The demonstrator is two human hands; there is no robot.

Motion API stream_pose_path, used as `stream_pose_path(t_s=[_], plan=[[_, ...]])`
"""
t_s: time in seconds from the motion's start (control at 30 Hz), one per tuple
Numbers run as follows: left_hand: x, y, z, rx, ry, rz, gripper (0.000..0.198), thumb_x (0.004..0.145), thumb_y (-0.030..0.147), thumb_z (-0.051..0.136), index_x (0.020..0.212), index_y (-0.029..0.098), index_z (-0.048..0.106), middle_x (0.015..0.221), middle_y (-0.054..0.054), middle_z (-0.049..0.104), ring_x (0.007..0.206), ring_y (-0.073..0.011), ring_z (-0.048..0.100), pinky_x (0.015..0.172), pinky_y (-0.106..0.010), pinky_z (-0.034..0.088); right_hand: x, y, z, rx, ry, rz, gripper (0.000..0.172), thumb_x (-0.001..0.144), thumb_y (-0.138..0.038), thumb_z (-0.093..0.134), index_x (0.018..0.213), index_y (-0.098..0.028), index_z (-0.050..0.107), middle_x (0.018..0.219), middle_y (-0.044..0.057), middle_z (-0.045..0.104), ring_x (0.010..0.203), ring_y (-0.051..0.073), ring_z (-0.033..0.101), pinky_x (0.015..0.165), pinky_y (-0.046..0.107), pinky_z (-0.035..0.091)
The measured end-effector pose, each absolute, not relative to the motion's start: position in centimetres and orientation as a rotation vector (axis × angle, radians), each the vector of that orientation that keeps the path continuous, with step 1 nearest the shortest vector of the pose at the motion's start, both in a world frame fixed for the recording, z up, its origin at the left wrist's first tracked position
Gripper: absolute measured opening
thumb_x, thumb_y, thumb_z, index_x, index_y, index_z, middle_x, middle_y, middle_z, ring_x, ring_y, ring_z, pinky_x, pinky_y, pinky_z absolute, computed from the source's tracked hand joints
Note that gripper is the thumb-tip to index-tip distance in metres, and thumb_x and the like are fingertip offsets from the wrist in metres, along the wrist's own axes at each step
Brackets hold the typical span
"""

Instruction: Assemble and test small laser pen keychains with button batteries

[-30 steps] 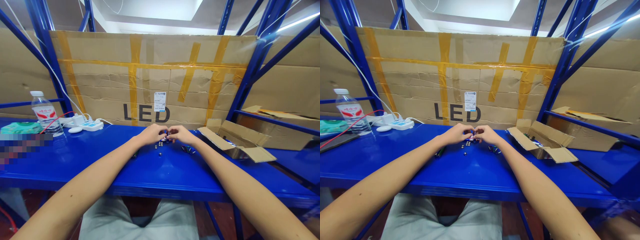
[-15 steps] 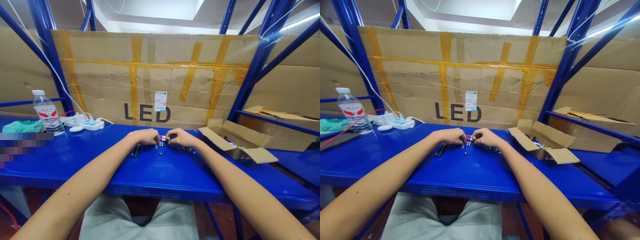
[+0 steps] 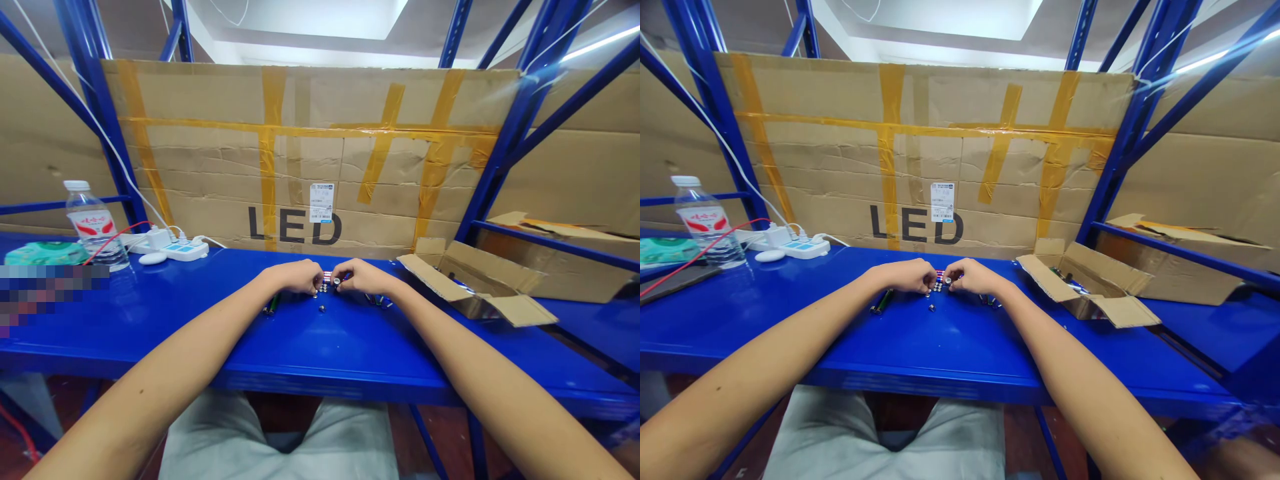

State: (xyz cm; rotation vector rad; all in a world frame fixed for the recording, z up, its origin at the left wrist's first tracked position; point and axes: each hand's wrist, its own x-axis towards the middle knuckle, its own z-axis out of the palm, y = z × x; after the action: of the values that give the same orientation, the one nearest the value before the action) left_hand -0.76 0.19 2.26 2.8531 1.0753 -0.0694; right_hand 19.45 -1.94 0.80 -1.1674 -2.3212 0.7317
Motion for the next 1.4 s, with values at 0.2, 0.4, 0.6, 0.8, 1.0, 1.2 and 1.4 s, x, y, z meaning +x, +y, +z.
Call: stream_pose_path(t_s=[0.2,0.4,0.6,0.8,1.0,1.2,1.4], plan=[[-0.9,0.2,2.1,2.866,1.004,0.017,0.013,0.069,0.015,0.06,0.079,0.019,0.068,0.075,-0.002,0.067,0.066,-0.0144,0.057,0.059,-0.024,0.038,19.8,-1.6,0.5,-1.135,-2.315,0.733,0.016,0.065,-0.019,0.062,0.08,-0.017,0.065,0.076,0.001,0.067,0.072,0.015,0.058,0.069,0.027,0.044],[-0.4,0.2,1.8,2.933,0.933,0.57,0.015,0.08,0.021,0.054,0.088,0.018,0.066,0.08,-0.004,0.069,0.07,-0.0148,0.058,0.061,-0.024,0.036,20.0,-1.2,0.2,-1.157,-2.305,0.674,0.014,0.068,-0.024,0.064,0.079,-0.016,0.061,0.072,0.0,0.063,0.067,0.015,0.054,0.063,0.027,0.04],[0.4,-0.2,1.3,2.957,0.796,0.709,0.021,0.084,0.017,0.049,0.096,0.017,0.066,0.088,-0.006,0.07,0.077,-0.016,0.06,0.067,-0.025,0.038,20.0,-1.0,0.2,-1.121,-2.232,0.809,0.017,0.067,-0.026,0.064,0.079,-0.016,0.056,0.068,-0.001,0.059,0.061,0.014,0.052,0.057,0.027,0.041],[-0.5,-0.3,2.5,2.883,0.945,0.636,0.019,0.08,0.022,0.052,0.094,0.018,0.064,0.088,-0.004,0.07,0.076,-0.0153,0.06,0.064,-0.024,0.038,20.6,-0.3,-0.1,-1.097,-2.261,0.728,0.015,0.066,-0.02,0.062,0.081,-0.016,0.061,0.073,0.0,0.064,0.068,0.015,0.056,0.066,0.028,0.045],[-1.6,0.1,2.9,2.723,1.106,-0.106,0.02,0.071,0.033,0.066,0.085,0.019,0.07,0.08,-0.003,0.071,0.068,-0.016,0.061,0.059,-0.024,0.04,20.1,-1.2,0.5,-1.116,-2.335,0.749,0.018,0.063,-0.015,0.06,0.08,-0.017,0.065,0.077,0.001,0.067,0.075,0.017,0.06,0.072,0.028,0.046],[-0.7,-0.7,2.7,2.759,1.074,-0.131,0.008,0.07,0.022,0.065,0.075,0.017,0.069,0.07,-0.003,0.068,0.062,-0.0153,0.059,0.056,-0.024,0.04,20.0,-1.1,0.4,-1.107,-2.368,0.708,0.018,0.064,-0.014,0.059,0.08,-0.017,0.066,0.077,0.001,0.067,0.074,0.016,0.059,0.072,0.027,0.045],[-0.5,-0.6,2.2,2.743,1.136,-0.116,0.017,0.064,0.031,0.07,0.074,0.018,0.065,0.068,-0.002,0.066,0.057,-0.0153,0.056,0.052,-0.025,0.038,20.1,-1.1,0.3,-1.101,-2.369,0.696,0.018,0.066,-0.016,0.06,0.082,-0.016,0.066,0.078,0.001,0.067,0.073,0.016,0.058,0.069,0.027,0.044]])
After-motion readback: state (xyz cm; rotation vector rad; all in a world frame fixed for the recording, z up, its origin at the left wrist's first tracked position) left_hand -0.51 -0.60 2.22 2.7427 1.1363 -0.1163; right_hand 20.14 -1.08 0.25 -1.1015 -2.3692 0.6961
